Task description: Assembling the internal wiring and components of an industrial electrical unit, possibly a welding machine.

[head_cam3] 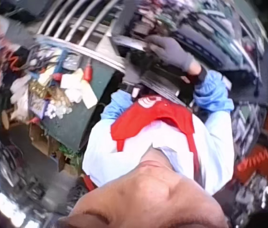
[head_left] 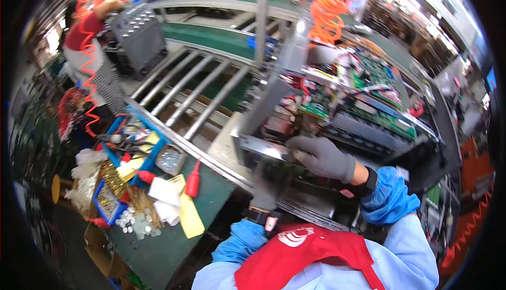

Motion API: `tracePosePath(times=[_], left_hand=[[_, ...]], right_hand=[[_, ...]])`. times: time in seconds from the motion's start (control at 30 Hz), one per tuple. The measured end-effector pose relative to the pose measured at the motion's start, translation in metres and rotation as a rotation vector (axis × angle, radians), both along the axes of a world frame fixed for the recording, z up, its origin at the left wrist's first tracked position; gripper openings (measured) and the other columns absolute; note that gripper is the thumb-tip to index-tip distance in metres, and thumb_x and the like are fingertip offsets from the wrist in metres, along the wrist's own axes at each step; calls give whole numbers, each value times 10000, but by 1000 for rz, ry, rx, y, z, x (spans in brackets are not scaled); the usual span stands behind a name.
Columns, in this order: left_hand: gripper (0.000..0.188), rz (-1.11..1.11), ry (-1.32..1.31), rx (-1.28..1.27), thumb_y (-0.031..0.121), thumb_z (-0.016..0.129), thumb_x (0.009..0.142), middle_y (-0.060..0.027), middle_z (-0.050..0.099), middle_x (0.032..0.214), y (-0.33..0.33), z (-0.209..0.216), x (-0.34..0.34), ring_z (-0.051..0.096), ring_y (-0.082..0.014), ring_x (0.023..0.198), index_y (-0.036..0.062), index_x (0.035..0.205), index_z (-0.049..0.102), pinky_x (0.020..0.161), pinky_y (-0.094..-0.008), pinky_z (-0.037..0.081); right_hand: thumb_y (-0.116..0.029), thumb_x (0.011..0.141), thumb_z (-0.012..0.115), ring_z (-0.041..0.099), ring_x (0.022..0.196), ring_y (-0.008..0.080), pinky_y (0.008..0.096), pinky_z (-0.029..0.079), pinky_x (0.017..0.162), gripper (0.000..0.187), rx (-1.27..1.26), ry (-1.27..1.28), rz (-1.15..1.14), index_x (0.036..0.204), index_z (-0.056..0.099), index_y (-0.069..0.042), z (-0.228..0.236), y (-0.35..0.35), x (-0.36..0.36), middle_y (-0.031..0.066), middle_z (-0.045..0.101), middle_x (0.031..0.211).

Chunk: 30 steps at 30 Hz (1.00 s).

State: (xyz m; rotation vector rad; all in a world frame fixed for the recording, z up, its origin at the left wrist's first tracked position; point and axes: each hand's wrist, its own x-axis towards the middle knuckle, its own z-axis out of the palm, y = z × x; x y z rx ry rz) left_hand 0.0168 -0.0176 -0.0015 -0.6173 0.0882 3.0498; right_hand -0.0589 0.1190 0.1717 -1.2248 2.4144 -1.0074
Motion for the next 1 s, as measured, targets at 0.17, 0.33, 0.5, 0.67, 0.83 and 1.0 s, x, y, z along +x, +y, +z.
tracePosePath(times=[0.17,0.33,0.5,0.67,0.83,1.0], left_hand=[[285,73,45,-385,315,611,877,-74,637,1024,7,-34,-10,618,-269,997,109,1073,613,907,-504,486],[334,28,-42,-428,410,535,900,-52,616,1107,3,-35,0,552,-302,1097,178,1123,623,971,-563,402],[407,-43,-28,-189,428,597,857,-69,536,1244,3,-30,-2,469,-327,1191,177,1176,584,997,-563,361],[400,-19,-41,-238,418,601,856,-67,538,1239,5,-7,0,465,-308,1191,164,1164,580,1005,-557,355],[363,-31,-80,-84,392,610,853,-72,556,1208,0,-8,-2,470,-288,1186,158,1129,589,999,-552,361],[352,-7,-120,-91,384,603,858,-79,561,1200,1,5,3,480,-280,1176,150,1120,591,985,-545,377]], right_hand=[[-75,839,615,655,816,290,358,517,743,293,-35,48,-183,1127,637,-26,24,52,-7,173,666,934],[-173,819,608,634,850,362,447,501,768,225,297,143,-169,1008,670,-67,24,108,4,157,661,907],[-188,814,615,629,881,358,458,494,782,185,407,95,-121,977,684,-135,8,122,12,128,643,914],[-212,824,615,623,889,353,464,488,768,153,466,72,-57,948,671,-142,0,118,6,123,629,936],[-219,841,599,622,854,360,470,485,742,171,418,150,-106,967,672,-131,-11,116,-1,138,637,894],[-231,849,591,622,830,363,476,484,729,202,266,19,-149,997,670,-119,-17,123,-11,147,644,857]])
